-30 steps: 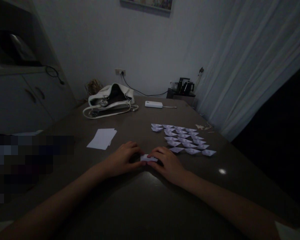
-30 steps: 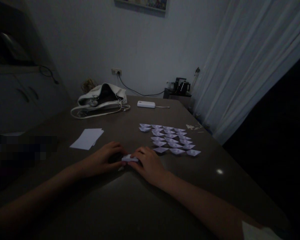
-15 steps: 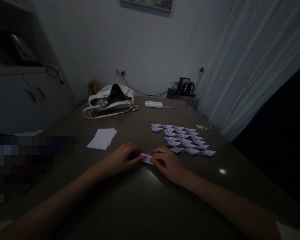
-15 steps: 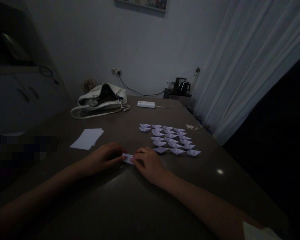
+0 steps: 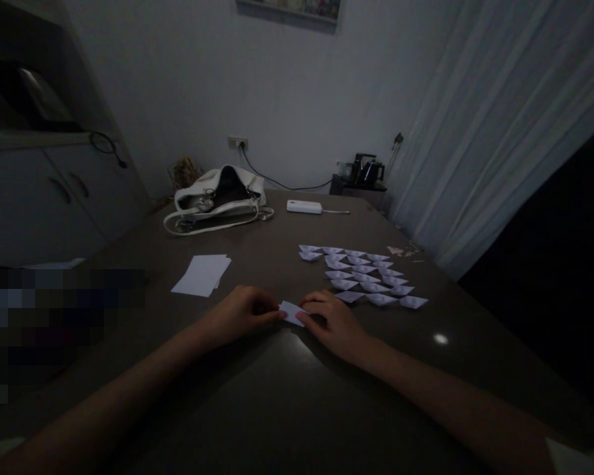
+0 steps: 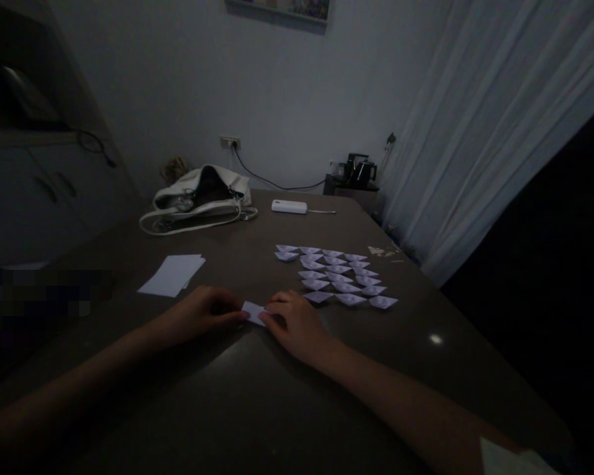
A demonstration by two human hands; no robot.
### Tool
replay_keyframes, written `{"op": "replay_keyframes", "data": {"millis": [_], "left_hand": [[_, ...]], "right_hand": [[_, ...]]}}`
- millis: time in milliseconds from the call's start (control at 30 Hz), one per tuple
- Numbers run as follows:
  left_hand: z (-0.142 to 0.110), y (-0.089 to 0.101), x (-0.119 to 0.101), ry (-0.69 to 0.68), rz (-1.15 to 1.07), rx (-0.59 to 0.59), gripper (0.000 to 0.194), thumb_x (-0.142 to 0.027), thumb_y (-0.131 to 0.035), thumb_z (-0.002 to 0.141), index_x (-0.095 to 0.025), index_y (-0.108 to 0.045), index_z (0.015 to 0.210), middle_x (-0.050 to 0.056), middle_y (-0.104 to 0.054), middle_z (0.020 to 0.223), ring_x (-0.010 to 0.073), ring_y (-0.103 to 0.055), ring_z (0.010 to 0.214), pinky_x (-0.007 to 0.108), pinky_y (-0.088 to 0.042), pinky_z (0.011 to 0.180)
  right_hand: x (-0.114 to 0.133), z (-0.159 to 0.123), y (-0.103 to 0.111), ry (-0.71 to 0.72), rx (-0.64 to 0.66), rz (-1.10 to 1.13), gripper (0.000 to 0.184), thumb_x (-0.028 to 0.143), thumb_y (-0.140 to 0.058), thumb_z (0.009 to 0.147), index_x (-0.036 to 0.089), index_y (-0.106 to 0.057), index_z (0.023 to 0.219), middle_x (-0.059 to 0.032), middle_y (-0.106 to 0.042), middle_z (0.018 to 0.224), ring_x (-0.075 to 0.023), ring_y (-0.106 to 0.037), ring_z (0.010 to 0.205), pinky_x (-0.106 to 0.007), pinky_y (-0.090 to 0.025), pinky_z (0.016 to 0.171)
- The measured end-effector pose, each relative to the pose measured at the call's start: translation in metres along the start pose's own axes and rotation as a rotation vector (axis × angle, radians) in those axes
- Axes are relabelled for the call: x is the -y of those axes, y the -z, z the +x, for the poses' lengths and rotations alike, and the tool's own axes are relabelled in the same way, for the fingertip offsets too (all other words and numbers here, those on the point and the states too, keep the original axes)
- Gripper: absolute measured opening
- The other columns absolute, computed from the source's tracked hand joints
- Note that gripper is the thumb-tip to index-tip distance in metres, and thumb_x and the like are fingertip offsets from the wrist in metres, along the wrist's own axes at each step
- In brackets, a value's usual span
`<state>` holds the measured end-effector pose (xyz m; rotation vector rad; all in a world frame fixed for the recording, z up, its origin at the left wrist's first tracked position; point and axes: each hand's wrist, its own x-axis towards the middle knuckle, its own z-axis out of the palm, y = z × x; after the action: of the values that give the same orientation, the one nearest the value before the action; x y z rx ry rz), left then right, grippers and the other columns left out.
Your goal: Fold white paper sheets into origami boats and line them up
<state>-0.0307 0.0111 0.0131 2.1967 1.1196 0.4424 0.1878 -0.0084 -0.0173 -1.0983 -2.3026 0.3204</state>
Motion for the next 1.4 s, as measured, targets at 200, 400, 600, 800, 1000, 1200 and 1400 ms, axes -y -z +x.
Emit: {"op": "replay_keyframes", "data": {"millis": [200, 400, 600, 800, 1000, 1200, 1400], "left_hand": [[0.001, 0.0, 0.002, -0.014, -0.042, -0.036, 0.03, -0.042, -0.055, 0.085, -0.016, -0.068, 0.078, 0.001, -0.067, 0.071, 0.0164, -0.059, 0.067, 0.024, -0.038, 0.059], [0.001, -0.002, 0.003, -0.021, -0.101, -0.069, 0.031, -0.044, -0.057, 0.085, -0.015, -0.067, 0.085, 0.004, -0.068, 0.078, 0.0188, -0.061, 0.072, 0.027, -0.043, 0.063], [0.0, -0.004, -0.002, -0.103, -0.282, -0.08, 0.024, -0.038, -0.059, 0.085, -0.014, -0.065, 0.088, 0.006, -0.069, 0.09, 0.0205, -0.063, 0.083, 0.032, -0.049, 0.075], [-0.001, -0.004, -0.009, -0.152, -0.383, -0.104, 0.022, -0.034, -0.063, 0.083, -0.014, -0.065, 0.09, 0.007, -0.069, 0.091, 0.0211, -0.064, 0.086, 0.034, -0.05, 0.081], [-0.002, -0.007, -0.011, -0.168, -0.496, -0.154, 0.022, -0.032, -0.067, 0.08, -0.013, -0.065, 0.089, 0.007, -0.068, 0.09, 0.0204, -0.064, 0.086, 0.033, -0.051, 0.081], [-0.002, -0.009, -0.013, -0.13, -0.55, -0.178, 0.021, -0.03, -0.071, 0.076, -0.014, -0.065, 0.087, 0.006, -0.069, 0.087, 0.0195, -0.064, 0.084, 0.032, -0.051, 0.079], [-0.001, -0.012, -0.011, -0.079, -0.604, -0.187, 0.03, -0.031, -0.073, 0.074, -0.013, -0.065, 0.096, 0.007, -0.07, 0.094, 0.0205, -0.065, 0.088, 0.032, -0.051, 0.081]], "right_hand": [[0.0, 0.0, 0.001, -0.001, 0.004, -0.002, 0.018, 0.027, -0.054, 0.091, 0.017, -0.069, 0.091, -0.0065, -0.065, 0.094, -0.0175, -0.057, 0.089, -0.031, -0.044, 0.078], [0.002, -0.001, 0.002, 0.007, -0.011, 0.031, 0.018, 0.027, -0.055, 0.09, 0.016, -0.069, 0.088, -0.007, -0.066, 0.093, -0.0184, -0.059, 0.089, -0.032, -0.045, 0.079], [0.005, -0.001, 0.006, 0.036, -0.016, 0.136, 0.019, 0.028, -0.052, 0.091, 0.016, -0.068, 0.092, -0.0095, -0.061, 0.11, -0.0185, -0.057, 0.101, -0.033, -0.045, 0.087], [0.006, 0.0, 0.005, 0.0, -0.152, 0.333, 0.013, 0.027, -0.057, 0.087, 0.017, -0.059, 0.08, -0.0041, -0.062, 0.085, -0.015, -0.059, 0.079, -0.027, -0.046, 0.071], [0.007, 0.001, 0.003, -0.074, -0.152, 0.462, 0.009, 0.025, -0.064, 0.081, 0.019, -0.058, 0.078, -0.001, -0.061, 0.077, -0.0135, -0.057, 0.07, -0.026, -0.045, 0.065], [0.006, 0.002, 0.0, -0.152, -0.131, 0.637, 0.011, 0.026, -0.067, 0.078, 0.018, -0.059, 0.076, 0.0001, -0.06, 0.073, -0.0123, -0.057, 0.065, -0.024, -0.046, 0.061], [0.004, 0.003, -0.002, -0.173, -0.169, 0.746, 0.011, 0.022, -0.07, 0.074, 0.017, -0.06, 0.075, -0.0002, -0.061, 0.073, -0.0129, -0.058, 0.068, -0.026, -0.047, 0.066]]}}
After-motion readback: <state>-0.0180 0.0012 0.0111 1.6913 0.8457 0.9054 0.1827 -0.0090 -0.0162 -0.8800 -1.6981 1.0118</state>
